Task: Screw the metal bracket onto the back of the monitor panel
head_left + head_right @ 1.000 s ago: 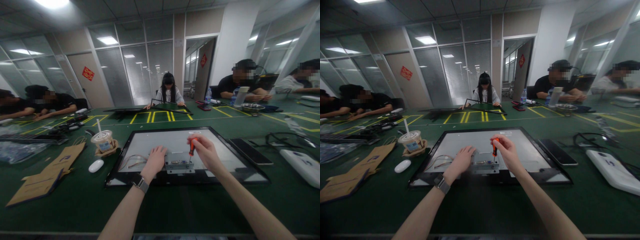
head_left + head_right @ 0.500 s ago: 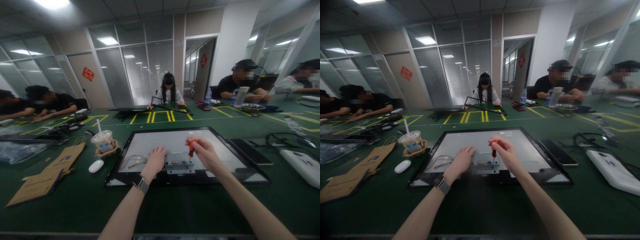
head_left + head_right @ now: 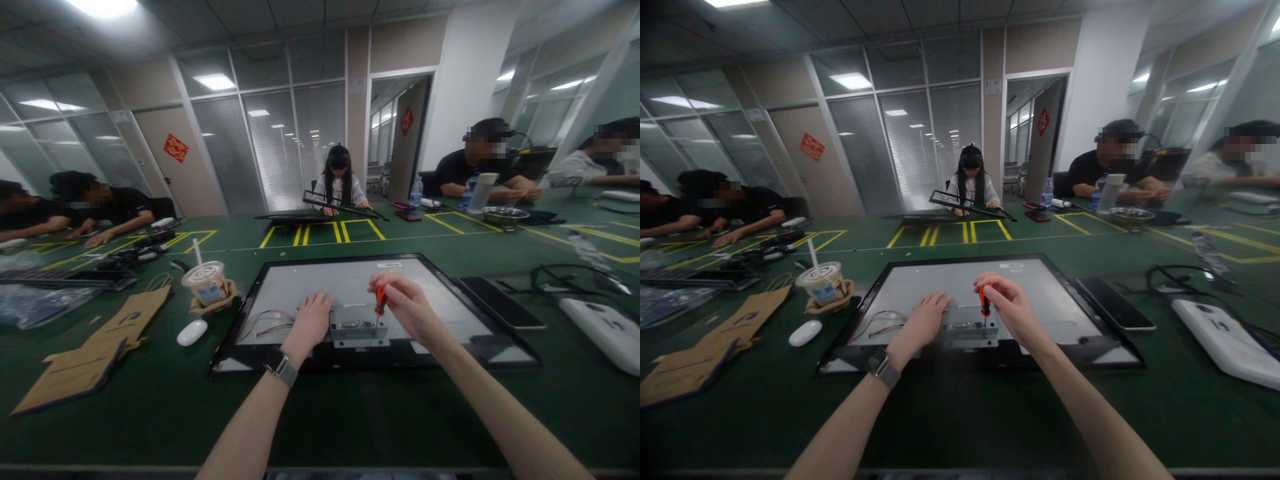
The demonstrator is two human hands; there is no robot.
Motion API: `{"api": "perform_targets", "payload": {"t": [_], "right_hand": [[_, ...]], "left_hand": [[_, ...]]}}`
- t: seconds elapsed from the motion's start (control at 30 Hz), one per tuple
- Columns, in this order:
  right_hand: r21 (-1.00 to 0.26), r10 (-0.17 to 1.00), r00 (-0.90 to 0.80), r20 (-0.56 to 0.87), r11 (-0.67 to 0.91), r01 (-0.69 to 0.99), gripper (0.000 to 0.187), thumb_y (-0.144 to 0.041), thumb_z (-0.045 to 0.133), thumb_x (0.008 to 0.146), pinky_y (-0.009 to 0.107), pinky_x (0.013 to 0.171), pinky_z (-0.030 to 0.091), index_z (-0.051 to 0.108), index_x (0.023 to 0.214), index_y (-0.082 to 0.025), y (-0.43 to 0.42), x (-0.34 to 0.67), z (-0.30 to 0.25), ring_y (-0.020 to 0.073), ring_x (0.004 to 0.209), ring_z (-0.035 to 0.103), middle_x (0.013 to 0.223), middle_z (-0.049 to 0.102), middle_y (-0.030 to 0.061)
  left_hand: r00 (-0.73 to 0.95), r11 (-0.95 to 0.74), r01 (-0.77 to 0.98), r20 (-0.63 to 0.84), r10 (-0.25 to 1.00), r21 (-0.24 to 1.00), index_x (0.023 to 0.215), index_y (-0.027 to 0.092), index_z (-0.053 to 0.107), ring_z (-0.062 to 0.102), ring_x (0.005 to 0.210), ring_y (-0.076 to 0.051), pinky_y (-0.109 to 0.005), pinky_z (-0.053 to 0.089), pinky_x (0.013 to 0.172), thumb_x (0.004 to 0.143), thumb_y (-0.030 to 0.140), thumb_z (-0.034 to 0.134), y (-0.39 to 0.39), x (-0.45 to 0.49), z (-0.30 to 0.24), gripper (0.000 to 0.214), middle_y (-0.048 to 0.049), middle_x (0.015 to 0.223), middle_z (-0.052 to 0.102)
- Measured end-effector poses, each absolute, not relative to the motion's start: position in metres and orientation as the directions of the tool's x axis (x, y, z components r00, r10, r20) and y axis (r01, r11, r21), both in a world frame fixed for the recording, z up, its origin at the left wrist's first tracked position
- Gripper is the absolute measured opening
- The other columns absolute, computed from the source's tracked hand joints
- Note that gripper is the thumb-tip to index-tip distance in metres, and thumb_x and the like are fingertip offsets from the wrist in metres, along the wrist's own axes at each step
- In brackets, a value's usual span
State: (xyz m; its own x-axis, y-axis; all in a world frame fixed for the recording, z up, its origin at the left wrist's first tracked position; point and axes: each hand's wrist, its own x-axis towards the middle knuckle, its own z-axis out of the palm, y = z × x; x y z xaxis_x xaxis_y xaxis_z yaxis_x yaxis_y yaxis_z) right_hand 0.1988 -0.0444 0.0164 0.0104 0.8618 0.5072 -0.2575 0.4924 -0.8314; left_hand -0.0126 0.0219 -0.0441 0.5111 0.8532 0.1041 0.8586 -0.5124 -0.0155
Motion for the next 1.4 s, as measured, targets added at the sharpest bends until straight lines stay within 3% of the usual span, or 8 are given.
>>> {"api": "perform_targets", "payload": {"t": [0.27,0.4,0.53,0.67,0.87,1.03,1.23,1.4], "right_hand": [[-0.866,0.897,-0.052,0.438,0.406,-0.291,0.023,-0.048,0.077,0.079,0.03,0.066,0.05,0.077,0.091,-0.029,-0.0439,0.2007,0.0128,0.019,0.08,0.065,0.082,0.07,0.0025],[-0.846,0.886,-0.043,0.462,0.425,-0.323,0.021,-0.047,0.074,0.082,0.03,0.072,0.05,0.075,0.087,-0.027,-0.0447,0.199,0.0139,0.0188,0.082,0.064,0.084,0.07,0.0027],[-0.832,0.875,0.006,0.485,0.463,-0.304,0.019,-0.045,0.079,0.077,0.032,0.079,0.049,0.076,0.078,-0.026,-0.0426,0.1995,0.014,0.0187,0.085,0.062,0.09,0.066,0.0027],[-0.842,0.88,0.056,0.472,0.468,-0.266,0.02,-0.046,0.083,0.072,0.032,0.075,0.049,0.077,0.077,-0.028,-0.0408,0.2011,0.0133,0.0188,0.082,0.061,0.084,0.065,0.0019],[-0.857,0.899,0.045,0.435,0.429,-0.286,0.026,-0.05,0.079,0.075,0.033,0.073,0.049,0.078,0.089,-0.029,-0.0423,0.201,0.014,0.0195,0.082,0.063,0.082,0.07,0.0027],[-0.845,0.89,0.037,0.455,0.444,-0.299,0.021,-0.048,0.076,0.079,0.03,0.075,0.048,0.077,0.083,-0.028,-0.0426,0.1986,0.015,0.018,0.084,0.061,0.083,0.068,0.0021],[-0.836,0.867,0.093,0.489,0.497,-0.232,0.019,-0.045,0.083,0.071,0.032,0.075,0.048,0.076,0.075,-0.027,-0.041,0.1999,0.0149,0.0192,0.084,0.06,0.084,0.064,0.0013],[-0.859,0.89,0.047,0.454,0.451,-0.242,0.026,-0.047,0.079,0.075,0.032,0.069,0.049,0.077,0.092,-0.028,-0.041,0.2003,0.0118,0.0194,0.08,0.062,0.086,0.069,0.0028]], "left_hand": [[0.513,-0.515,0.857,0.117,0.85,-0.017,0.143,0.017,0.045,0.044,0.135,-0.027,-0.044,0.037,0.111,0.095,0.007,0.031,0.0213,-0.012,-0.0436,0.051,-0.014,0.148,0.046],[0.516,-0.517,0.856,0.111,0.849,-0.023,0.143,0.017,0.045,0.044,0.135,-0.027,-0.045,0.037,0.112,0.094,0.007,0.032,0.0225,-0.0115,-0.0445,0.051,-0.0139,0.148,0.046],[0.507,-0.508,0.861,0.101,0.856,-0.022,0.142,0.017,0.046,0.044,0.135,-0.027,-0.045,0.037,0.111,0.094,0.007,0.031,0.0219,-0.0111,-0.0433,0.051,-0.0139,0.148,0.046],[0.51,-0.512,0.859,0.116,0.852,-0.02,0.142,0.018,0.046,0.044,0.135,-0.027,-0.045,0.037,0.111,0.094,0.007,0.031,0.0207,-0.0113,-0.0422,0.052,-0.0136,0.148,0.046],[0.516,-0.517,0.856,0.107,0.85,-0.022,0.143,0.017,0.045,0.043,0.135,-0.028,-0.046,0.036,0.111,0.093,0.006,0.033,0.0219,-0.0121,-0.0438,0.053,-0.0143,0.148,0.046],[0.523,-0.524,0.851,0.121,0.844,-0.023,0.142,0.018,0.045,0.044,0.135,-0.027,-0.045,0.037,0.111,0.093,0.006,0.032,0.0229,-0.0129,-0.046,0.052,-0.0139,0.148,0.046],[0.525,-0.527,0.85,0.133,0.841,-0.02,0.142,0.017,0.046,0.045,0.134,-0.027,-0.044,0.037,0.11,0.093,0.005,0.031,0.022,-0.0137,-0.046,0.052,-0.0136,0.147,0.047],[0.517,-0.519,0.855,0.121,0.848,-0.013,0.142,0.018,0.045,0.044,0.135,-0.027,-0.046,0.037,0.111,0.094,0.008,0.033,0.0239,-0.0124,-0.0466,0.051,-0.0143,0.147,0.047]]}}
